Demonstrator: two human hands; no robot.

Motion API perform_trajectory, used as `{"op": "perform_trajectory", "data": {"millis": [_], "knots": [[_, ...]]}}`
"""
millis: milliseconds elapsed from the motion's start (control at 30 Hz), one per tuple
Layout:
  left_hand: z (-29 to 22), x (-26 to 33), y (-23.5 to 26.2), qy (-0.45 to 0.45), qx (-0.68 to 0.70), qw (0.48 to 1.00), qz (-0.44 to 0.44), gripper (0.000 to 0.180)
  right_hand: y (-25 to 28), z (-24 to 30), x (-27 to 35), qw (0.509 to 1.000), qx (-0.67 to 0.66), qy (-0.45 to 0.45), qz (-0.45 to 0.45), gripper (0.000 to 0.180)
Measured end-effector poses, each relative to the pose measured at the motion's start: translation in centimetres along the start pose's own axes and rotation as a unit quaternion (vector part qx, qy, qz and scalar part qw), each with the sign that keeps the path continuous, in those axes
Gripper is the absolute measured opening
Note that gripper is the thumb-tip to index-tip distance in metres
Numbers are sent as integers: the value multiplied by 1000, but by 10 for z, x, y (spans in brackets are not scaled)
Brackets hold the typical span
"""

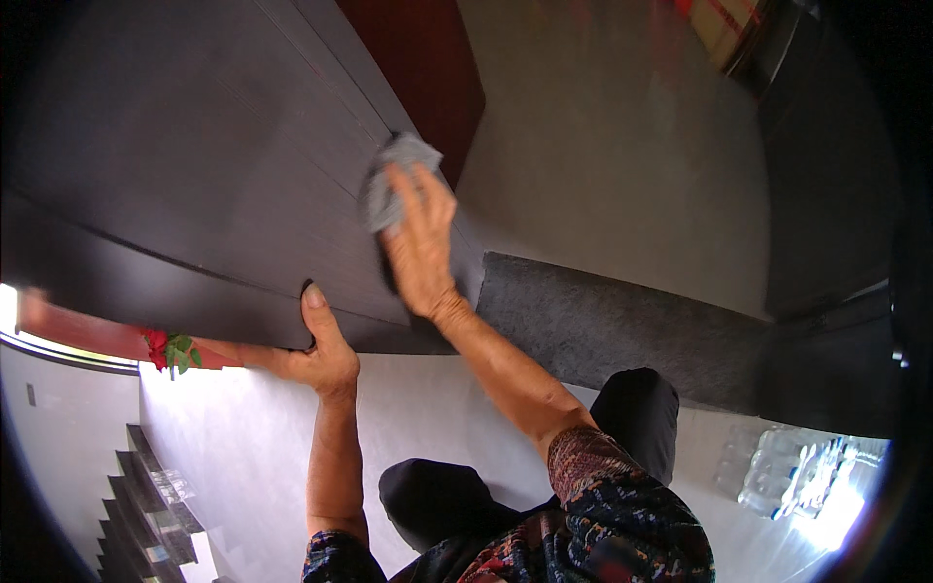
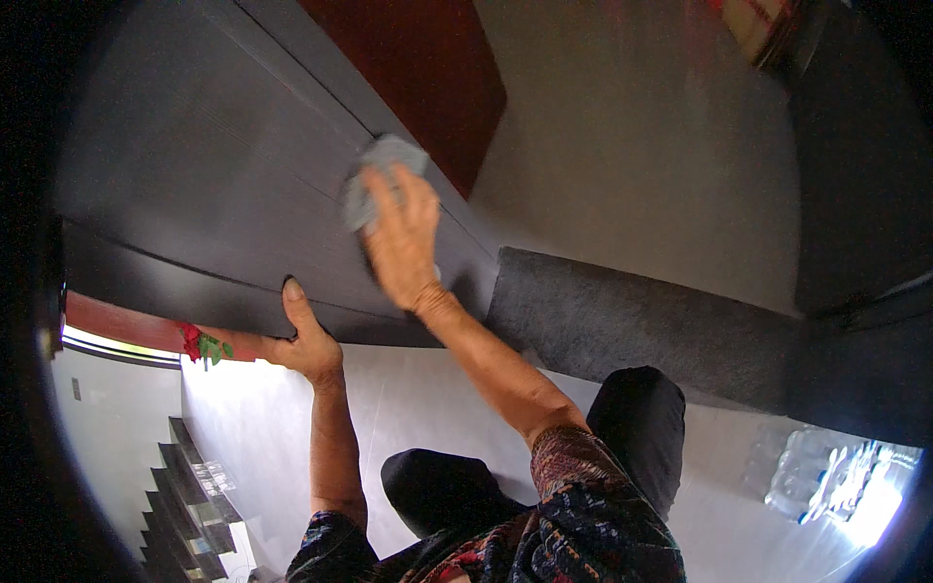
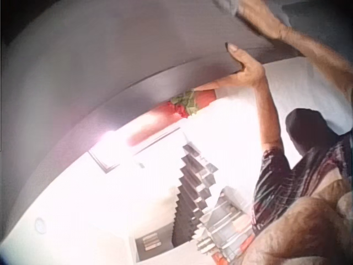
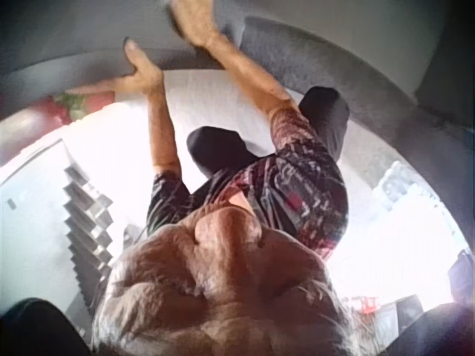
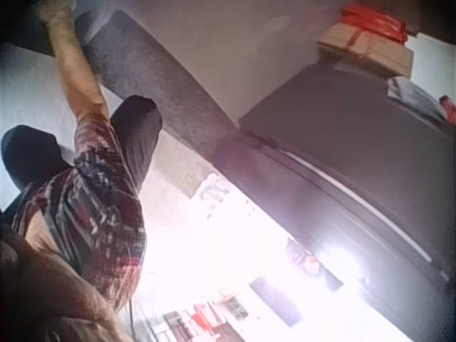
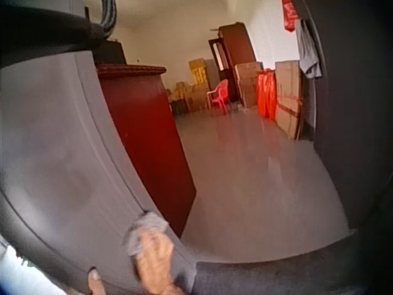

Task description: The person wipes a white wall and a grey door frame using a grey cloth. They move items on a nearby cabinet to access the wall surface and clean around a power outlet. The person cleans the wall from top to bottom and then wipes the vertical door frame.

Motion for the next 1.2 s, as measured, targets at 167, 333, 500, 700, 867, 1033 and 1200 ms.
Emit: {"op": "perform_trajectory", "data": {"millis": [167, 333, 500, 700, 867, 1033, 1200], "knots": [[6, 6, 2, -24, -34, 999, -16, 88, 21, -165, 65, 943, -52, -326, -50, 49], [11, 5, 1, -42, -36, 998, -28, 88, 23, -270, 200, 896, 67, -438, 36, 55], [13, 2, 3, -58, -68, 996, -6, 86, -2, -260, 320, 696, 92, -705, -102, 51], [-4, -5, -7, 13, 4, 1000, 20, 94, -17, -196, 265, 832, 28, -536, -141, 41], [9, 8, -2, 91, 64, 993, 29, 92, -17, -56, 153, 900, 43, -433, -20, 50], [9, 8, -2, 5, 40, 999, 17, 89, -21, 41, 91, 976, -31, -213, 26, 60], [-2, 2, 5, 17, 146, 989, -1, 83, -22, 83, 59, 994, -56, -53, 80, 60]]}}
Point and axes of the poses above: each hand's wrist, its own x-axis away from the middle knuckle, its own y-axis out of the back of the hand, z = x × y, the point moved 7 cm from there along -x, towards the middle knuckle, and after that the axes turned 6 degrees about -x, right-handed, at the moved point
